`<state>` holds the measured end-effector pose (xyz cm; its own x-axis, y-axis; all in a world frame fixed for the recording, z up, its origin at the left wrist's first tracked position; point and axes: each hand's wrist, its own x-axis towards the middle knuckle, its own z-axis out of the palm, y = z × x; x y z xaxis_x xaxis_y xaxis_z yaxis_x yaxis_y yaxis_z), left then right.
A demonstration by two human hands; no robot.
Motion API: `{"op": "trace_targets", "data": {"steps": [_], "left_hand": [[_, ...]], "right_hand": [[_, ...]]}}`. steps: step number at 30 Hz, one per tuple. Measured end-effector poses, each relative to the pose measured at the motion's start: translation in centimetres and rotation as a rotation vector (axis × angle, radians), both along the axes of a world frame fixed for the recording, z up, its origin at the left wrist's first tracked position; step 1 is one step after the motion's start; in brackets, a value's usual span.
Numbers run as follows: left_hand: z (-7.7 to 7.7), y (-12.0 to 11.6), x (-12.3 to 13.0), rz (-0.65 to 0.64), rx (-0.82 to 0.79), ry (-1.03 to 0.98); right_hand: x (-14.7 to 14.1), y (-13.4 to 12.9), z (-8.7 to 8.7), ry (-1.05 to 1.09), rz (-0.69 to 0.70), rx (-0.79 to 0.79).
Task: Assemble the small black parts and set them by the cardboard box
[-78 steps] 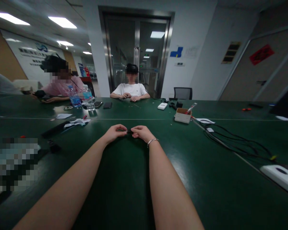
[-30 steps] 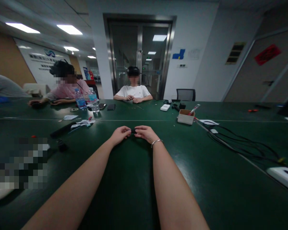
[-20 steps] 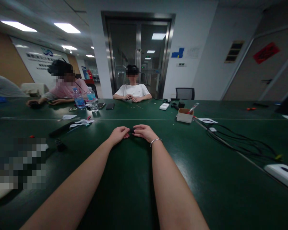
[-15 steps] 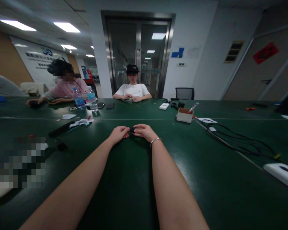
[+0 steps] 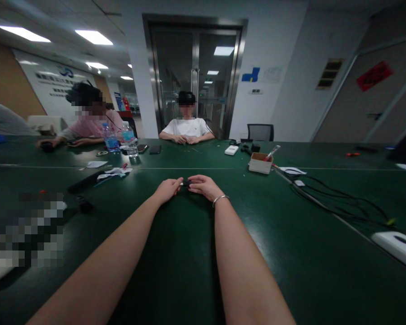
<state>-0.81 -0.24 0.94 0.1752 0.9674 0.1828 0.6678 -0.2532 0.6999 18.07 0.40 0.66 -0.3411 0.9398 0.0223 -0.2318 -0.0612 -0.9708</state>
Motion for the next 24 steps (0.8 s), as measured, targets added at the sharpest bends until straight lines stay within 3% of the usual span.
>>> {"op": "trace_targets", "data": {"steps": [9,24], "left_hand": [[0.64,-0.25,0.20,0.039,-0.033,0.052],[0.35,-0.03,0.05,0.029,-0.043,0.030]], "right_hand": [[0.08,-0.03,-0.17,-0.009,0.008,0.021],[-0.36,-0.31,0.23,-0.027,-0.002,0.006]]}}
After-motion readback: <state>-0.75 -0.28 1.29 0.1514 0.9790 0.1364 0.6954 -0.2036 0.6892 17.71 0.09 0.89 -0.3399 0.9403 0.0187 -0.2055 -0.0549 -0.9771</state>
